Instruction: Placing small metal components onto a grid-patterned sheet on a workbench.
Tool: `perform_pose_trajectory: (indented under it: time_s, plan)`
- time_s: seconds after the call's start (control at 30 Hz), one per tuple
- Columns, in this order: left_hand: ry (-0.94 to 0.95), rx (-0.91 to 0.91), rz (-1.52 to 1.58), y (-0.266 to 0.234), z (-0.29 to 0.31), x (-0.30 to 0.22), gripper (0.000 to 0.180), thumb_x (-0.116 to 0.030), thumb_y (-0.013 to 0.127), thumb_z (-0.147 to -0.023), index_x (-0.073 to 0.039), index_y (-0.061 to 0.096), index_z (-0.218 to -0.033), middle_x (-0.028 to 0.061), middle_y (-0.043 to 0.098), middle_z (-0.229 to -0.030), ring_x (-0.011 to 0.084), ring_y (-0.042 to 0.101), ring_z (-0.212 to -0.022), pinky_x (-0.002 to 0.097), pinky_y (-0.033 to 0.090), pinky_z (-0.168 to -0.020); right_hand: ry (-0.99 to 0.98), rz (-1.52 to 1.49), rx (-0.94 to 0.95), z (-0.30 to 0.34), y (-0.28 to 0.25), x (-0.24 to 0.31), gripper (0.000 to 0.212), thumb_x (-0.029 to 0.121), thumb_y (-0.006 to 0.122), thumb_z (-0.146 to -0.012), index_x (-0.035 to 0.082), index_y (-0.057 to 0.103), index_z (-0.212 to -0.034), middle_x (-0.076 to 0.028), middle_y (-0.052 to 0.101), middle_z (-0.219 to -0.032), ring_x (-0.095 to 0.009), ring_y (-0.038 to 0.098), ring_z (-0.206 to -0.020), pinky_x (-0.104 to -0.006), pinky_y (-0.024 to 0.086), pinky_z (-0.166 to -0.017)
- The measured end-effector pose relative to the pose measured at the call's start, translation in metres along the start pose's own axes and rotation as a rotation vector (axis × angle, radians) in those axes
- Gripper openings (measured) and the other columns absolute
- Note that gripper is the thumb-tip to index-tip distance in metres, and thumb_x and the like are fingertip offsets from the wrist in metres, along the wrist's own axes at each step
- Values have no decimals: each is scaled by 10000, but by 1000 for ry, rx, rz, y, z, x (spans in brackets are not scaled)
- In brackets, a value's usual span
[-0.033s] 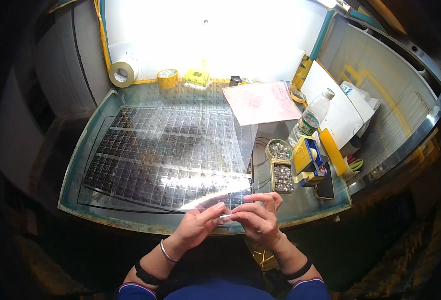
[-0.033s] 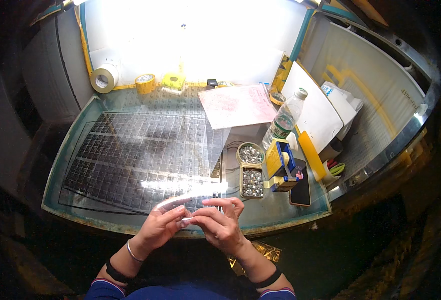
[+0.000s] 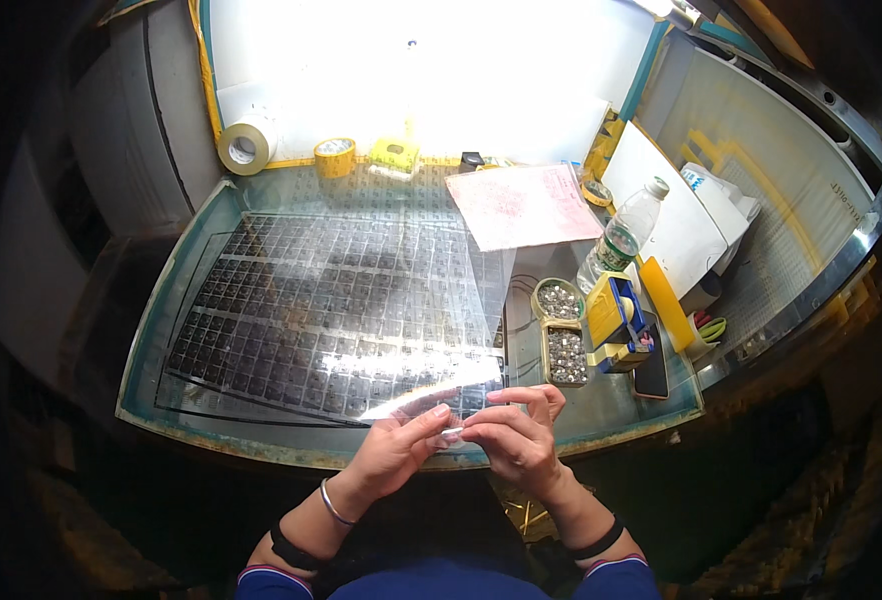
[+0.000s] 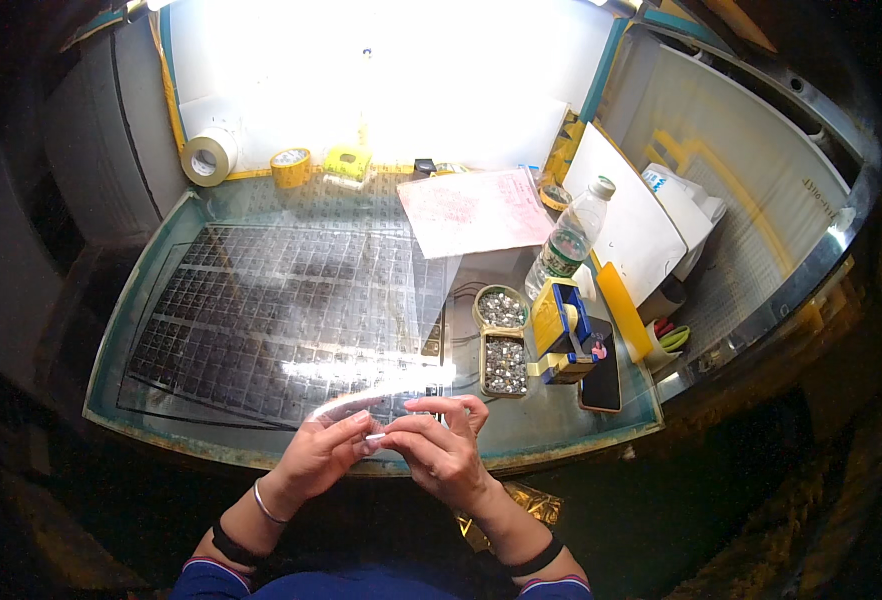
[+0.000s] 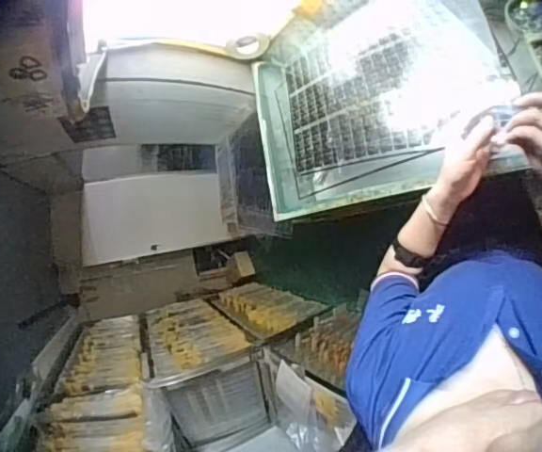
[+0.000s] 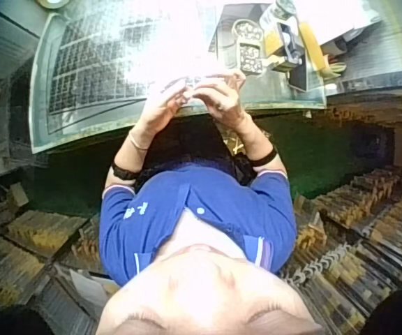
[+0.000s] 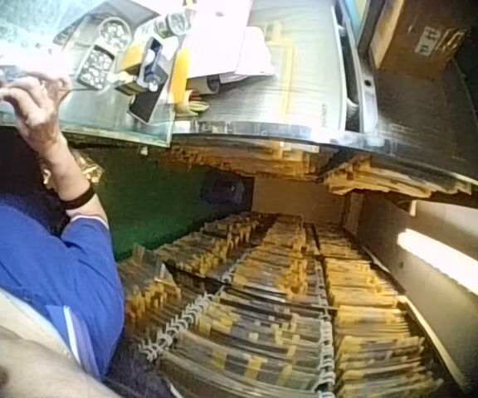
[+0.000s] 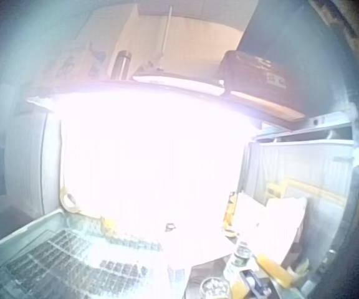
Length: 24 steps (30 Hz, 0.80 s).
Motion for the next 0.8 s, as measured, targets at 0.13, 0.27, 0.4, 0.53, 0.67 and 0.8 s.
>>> perform_pose_trajectory:
  time_s: [0.13, 0.27, 0.4, 0.53, 0.67, 0.8]
  plan:
    - [-17, -6, -2, 0, -2, 1, 278, -100, 488, -940, -17, 495, -1205, 142, 629, -988, 158, 602, -864, 272, 490, -781, 109, -41, -87, -5, -18, -8, 280, 157, 773, -651, 148, 674, -913, -23, 621, -1026, -209, 532, -981, -367, 307, -872]
    - [-37, -5, -19, -5, 1, 2, 308, -89, 477, -941, -18, 470, -1241, 190, 626, -1006, 168, 607, -854, 265, 495, -765, 225, 64, -127, -9, -58, -25, 238, 140, 766, -674, 128, 670, -891, -73, 598, -1022, -247, 516, -994, -372, 315, -882]
    - [-34, 6, -45, -3, 2, 2, 319, -123, 497, -941, -15, 468, -1240, 184, 624, -1024, 164, 610, -875, 264, 494, -775, 332, 291, -201, -4, -113, -56, 117, 102, 742, -702, 79, 665, -787, -68, 596, -1008, -257, 517, -1006, -370, 350, -907]
    - [-48, -35, -75, 4, -2, 1, 338, -117, 502, -934, -4, 445, -1247, 194, 622, -1004, 184, 614, -862, 271, 499, -768, 544, 383, -250, 4, -163, -104, 56, 73, 713, -726, 57, 684, -772, -74, 629, -970, -250, 532, -1001, -365, 387, -894]
    - [-11, -59, -86, 1, 3, -4, 350, -126, 506, -932, 10, 433, -1246, 204, 617, -998, 185, 618, -836, 279, 506, -758, 710, 372, -81, 12, -168, -158, 114, 195, 723, -723, 98, 726, -784, -65, 668, -933, -258, 569, -960, -384, 389, -885]
    - [-8, -64, -84, 0, -1, -3, 343, -117, 505, -931, 16, 436, -1240, 205, 616, -976, 180, 615, -822, 273, 513, -737, 810, 444, 129, 9, -158, -171, 192, 291, 705, -736, 115, 738, -805, -64, 680, -859, -263, 563, -946, -402, 339, -871]
Point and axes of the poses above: each hand's wrist, its own z-axis away from the middle knuckle, its own y-axis out of the palm, x = y × z, the point moved 10 cm from there along -z, towards the middle knuckle
